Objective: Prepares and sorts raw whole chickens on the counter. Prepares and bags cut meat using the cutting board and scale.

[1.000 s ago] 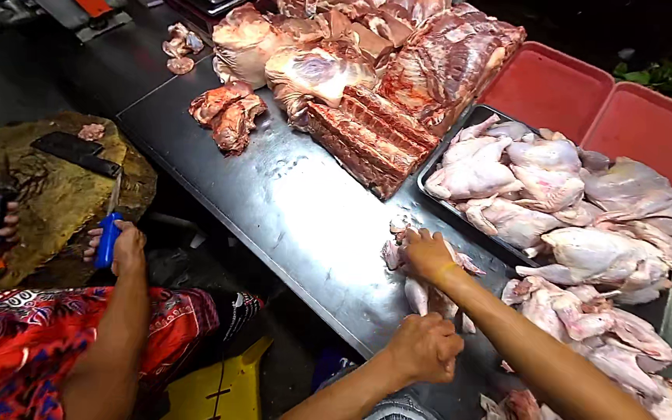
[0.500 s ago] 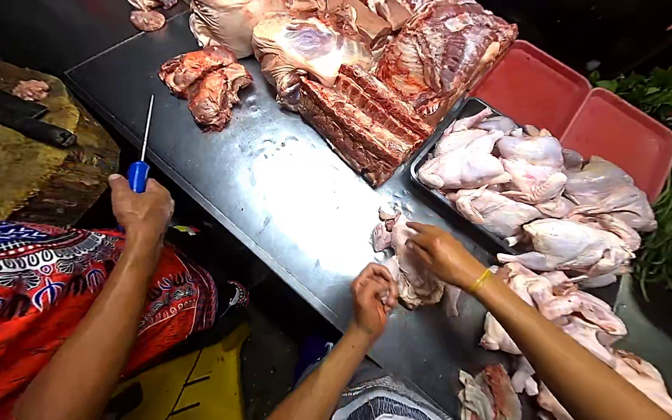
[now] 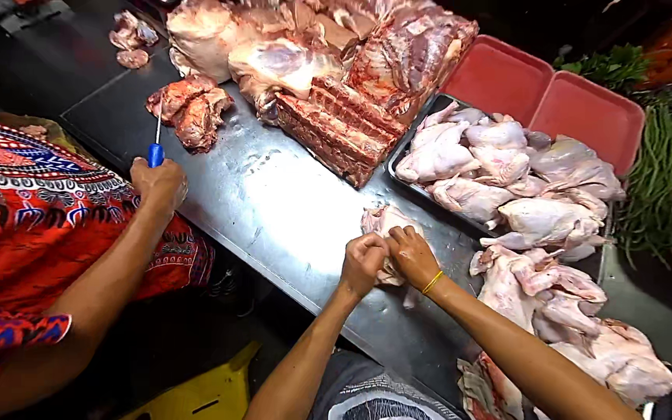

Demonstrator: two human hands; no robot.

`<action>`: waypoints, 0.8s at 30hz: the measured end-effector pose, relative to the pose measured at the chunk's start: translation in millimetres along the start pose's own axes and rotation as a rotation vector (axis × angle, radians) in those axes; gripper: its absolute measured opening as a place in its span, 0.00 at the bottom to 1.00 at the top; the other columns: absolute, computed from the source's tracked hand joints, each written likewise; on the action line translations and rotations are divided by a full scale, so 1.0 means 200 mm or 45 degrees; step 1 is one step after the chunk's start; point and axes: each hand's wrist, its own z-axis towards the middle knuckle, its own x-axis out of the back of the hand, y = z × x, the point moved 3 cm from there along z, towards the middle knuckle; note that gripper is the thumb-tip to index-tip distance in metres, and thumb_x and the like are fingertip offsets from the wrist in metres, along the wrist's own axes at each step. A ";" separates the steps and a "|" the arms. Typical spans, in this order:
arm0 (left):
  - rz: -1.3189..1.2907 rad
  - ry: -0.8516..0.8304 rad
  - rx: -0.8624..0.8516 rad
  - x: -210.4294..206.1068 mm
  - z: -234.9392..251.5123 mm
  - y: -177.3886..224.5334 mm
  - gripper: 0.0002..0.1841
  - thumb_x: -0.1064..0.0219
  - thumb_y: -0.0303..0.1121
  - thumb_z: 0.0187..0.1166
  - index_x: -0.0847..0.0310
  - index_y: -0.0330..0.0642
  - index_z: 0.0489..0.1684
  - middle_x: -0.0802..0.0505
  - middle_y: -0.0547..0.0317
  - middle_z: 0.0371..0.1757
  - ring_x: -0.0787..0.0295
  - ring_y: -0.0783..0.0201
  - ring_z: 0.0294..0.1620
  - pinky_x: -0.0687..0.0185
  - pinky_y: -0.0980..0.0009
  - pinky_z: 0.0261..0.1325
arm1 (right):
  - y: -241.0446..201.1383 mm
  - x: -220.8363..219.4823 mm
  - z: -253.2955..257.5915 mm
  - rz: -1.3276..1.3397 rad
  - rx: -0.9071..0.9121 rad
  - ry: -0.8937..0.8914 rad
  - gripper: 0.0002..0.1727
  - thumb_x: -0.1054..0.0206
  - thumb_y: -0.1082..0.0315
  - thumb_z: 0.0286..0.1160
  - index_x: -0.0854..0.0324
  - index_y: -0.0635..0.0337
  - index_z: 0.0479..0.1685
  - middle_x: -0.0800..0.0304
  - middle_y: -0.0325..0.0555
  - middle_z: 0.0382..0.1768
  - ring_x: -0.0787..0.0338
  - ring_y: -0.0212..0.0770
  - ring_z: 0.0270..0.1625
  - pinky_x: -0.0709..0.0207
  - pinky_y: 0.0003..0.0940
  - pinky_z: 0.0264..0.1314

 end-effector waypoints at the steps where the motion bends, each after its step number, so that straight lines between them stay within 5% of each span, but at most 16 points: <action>1: 0.279 -0.160 -0.129 -0.05 0.01 0.07 0.10 0.43 0.24 0.70 0.15 0.34 0.25 0.12 0.61 0.24 0.17 0.72 0.26 0.21 0.72 0.34 | 0.01 0.03 -0.01 0.060 -0.075 0.088 0.12 0.38 0.71 0.78 0.12 0.70 0.46 0.11 0.67 0.53 0.11 0.69 0.56 0.15 0.60 0.53; 3: 0.838 -0.466 -0.310 -0.20 -0.04 0.12 0.10 0.37 0.31 0.71 0.11 0.37 0.29 0.09 0.52 0.25 0.08 0.57 0.29 0.14 0.53 0.35 | 0.07 0.05 -0.05 0.238 -0.233 0.160 0.14 0.39 0.70 0.78 0.13 0.72 0.50 0.11 0.66 0.55 0.10 0.64 0.57 0.15 0.57 0.57; 5: 1.183 -0.767 -0.251 -0.31 -0.16 0.04 0.11 0.36 0.37 0.73 0.10 0.41 0.35 0.09 0.49 0.25 0.07 0.48 0.30 0.17 0.43 0.32 | 0.15 0.02 -0.14 0.586 -0.389 0.158 0.17 0.45 0.71 0.83 0.14 0.72 0.57 0.11 0.62 0.57 0.08 0.54 0.57 0.14 0.48 0.62; 7: 1.358 -0.971 -0.117 -0.34 -0.27 -0.11 0.12 0.38 0.38 0.76 0.11 0.40 0.41 0.08 0.46 0.30 0.07 0.43 0.36 0.19 0.40 0.37 | 0.28 -0.01 -0.24 1.096 -0.641 0.186 0.19 0.51 0.68 0.92 0.18 0.73 0.58 0.08 0.56 0.51 0.04 0.43 0.50 0.08 0.39 0.55; 9: 1.427 -0.961 -0.141 -0.30 -0.36 -0.26 0.11 0.38 0.35 0.76 0.13 0.39 0.40 0.08 0.46 0.30 0.06 0.43 0.38 0.18 0.42 0.37 | 0.38 0.00 -0.34 1.240 -0.776 0.249 0.19 0.52 0.66 0.93 0.18 0.72 0.55 0.07 0.55 0.47 0.03 0.41 0.43 0.06 0.37 0.49; 12: 1.463 -0.904 -0.255 -0.25 -0.43 -0.35 0.09 0.38 0.33 0.75 0.13 0.39 0.37 0.08 0.48 0.30 0.06 0.46 0.38 0.16 0.46 0.36 | 0.26 0.02 -0.37 0.887 -0.444 0.304 0.20 0.46 0.64 0.90 0.11 0.66 0.55 0.07 0.51 0.42 0.08 0.37 0.38 0.13 0.33 0.48; 14: 1.489 -0.913 -0.278 -0.25 -0.46 -0.37 0.09 0.38 0.33 0.76 0.13 0.39 0.36 0.07 0.48 0.30 0.05 0.47 0.38 0.15 0.47 0.37 | 0.12 0.02 -0.27 0.596 -0.265 0.338 0.19 0.41 0.59 0.88 0.08 0.57 0.60 0.06 0.53 0.40 0.08 0.46 0.41 0.14 0.43 0.50; 17: 1.575 -0.951 -0.277 -0.26 -0.51 -0.38 0.09 0.37 0.33 0.74 0.12 0.40 0.36 0.07 0.49 0.30 0.05 0.47 0.39 0.15 0.48 0.37 | 0.03 -0.01 -0.04 0.276 -0.361 -0.090 0.22 0.46 0.51 0.90 0.16 0.39 0.75 0.10 0.59 0.54 0.08 0.60 0.54 0.18 0.61 0.56; 21: 1.621 -1.013 -0.219 -0.22 -0.54 -0.37 0.08 0.36 0.32 0.73 0.13 0.39 0.37 0.07 0.48 0.31 0.05 0.47 0.40 0.15 0.48 0.37 | 0.05 0.05 0.09 0.139 -0.364 -0.109 0.16 0.42 0.61 0.87 0.12 0.49 0.64 0.12 0.64 0.58 0.11 0.65 0.60 0.18 0.64 0.56; 24: 1.571 -1.036 -0.251 -0.19 -0.52 -0.36 0.09 0.37 0.32 0.75 0.12 0.39 0.36 0.07 0.48 0.30 0.05 0.47 0.38 0.15 0.49 0.35 | -0.02 0.01 0.07 0.138 -0.194 -0.190 0.16 0.38 0.54 0.84 0.10 0.38 0.64 0.22 0.61 0.76 0.24 0.67 0.75 0.28 0.67 0.67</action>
